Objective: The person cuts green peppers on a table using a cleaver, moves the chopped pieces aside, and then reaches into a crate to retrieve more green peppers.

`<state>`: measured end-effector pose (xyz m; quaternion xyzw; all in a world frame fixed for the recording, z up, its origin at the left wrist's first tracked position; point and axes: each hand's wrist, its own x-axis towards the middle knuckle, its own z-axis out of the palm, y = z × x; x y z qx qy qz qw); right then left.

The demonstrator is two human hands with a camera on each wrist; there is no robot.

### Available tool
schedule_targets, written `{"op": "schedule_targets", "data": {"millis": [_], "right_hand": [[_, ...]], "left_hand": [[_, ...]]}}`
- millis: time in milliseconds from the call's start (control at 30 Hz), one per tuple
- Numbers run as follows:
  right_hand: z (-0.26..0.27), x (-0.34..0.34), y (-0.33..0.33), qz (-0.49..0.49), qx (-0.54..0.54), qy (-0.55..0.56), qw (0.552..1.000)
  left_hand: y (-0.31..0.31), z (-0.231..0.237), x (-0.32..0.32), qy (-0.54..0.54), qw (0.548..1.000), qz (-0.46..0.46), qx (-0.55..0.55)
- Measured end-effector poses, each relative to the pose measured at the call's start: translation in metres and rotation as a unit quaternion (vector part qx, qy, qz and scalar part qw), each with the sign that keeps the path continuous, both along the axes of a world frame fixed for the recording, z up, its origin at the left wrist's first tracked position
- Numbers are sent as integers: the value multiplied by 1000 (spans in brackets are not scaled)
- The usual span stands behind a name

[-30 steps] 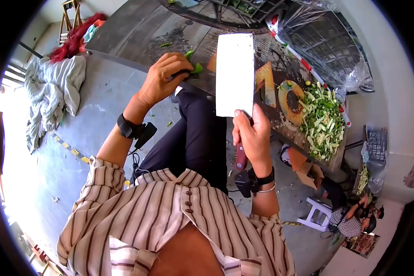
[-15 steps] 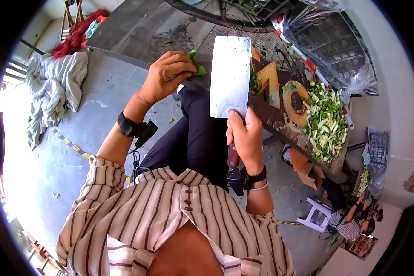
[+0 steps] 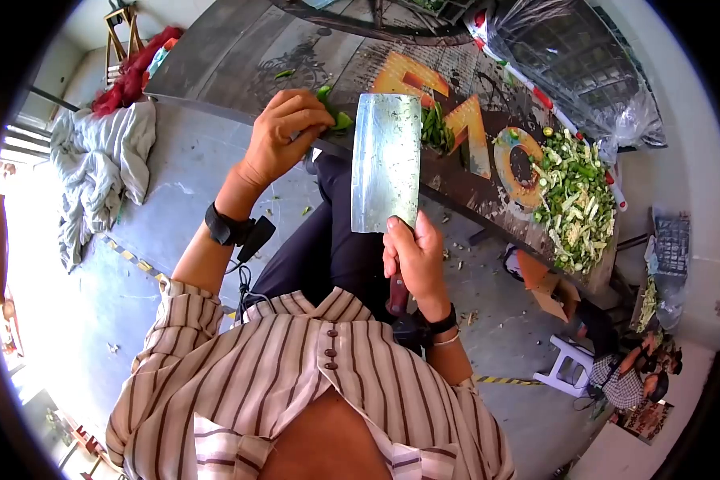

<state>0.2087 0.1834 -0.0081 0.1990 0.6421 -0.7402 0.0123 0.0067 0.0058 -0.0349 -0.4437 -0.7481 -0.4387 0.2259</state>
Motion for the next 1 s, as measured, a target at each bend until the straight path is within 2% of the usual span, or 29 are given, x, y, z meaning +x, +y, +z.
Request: {"op": "schedule_targets", "data": {"millis": [367, 633, 833, 1000], "right_hand": [[1, 5, 0, 18, -28, -10, 999], [4, 8, -1, 23, -1, -12, 1000], [1, 9, -1, 8, -15, -19, 1000], [3, 11, 2, -8, -9, 1, 1000]], "left_hand": [[1, 2, 10, 59, 997, 41, -36], [5, 12, 12, 63, 994, 64, -55], [5, 10, 14, 36, 994, 69, -72], [12, 13, 22, -71, 989, 105, -73]]}}
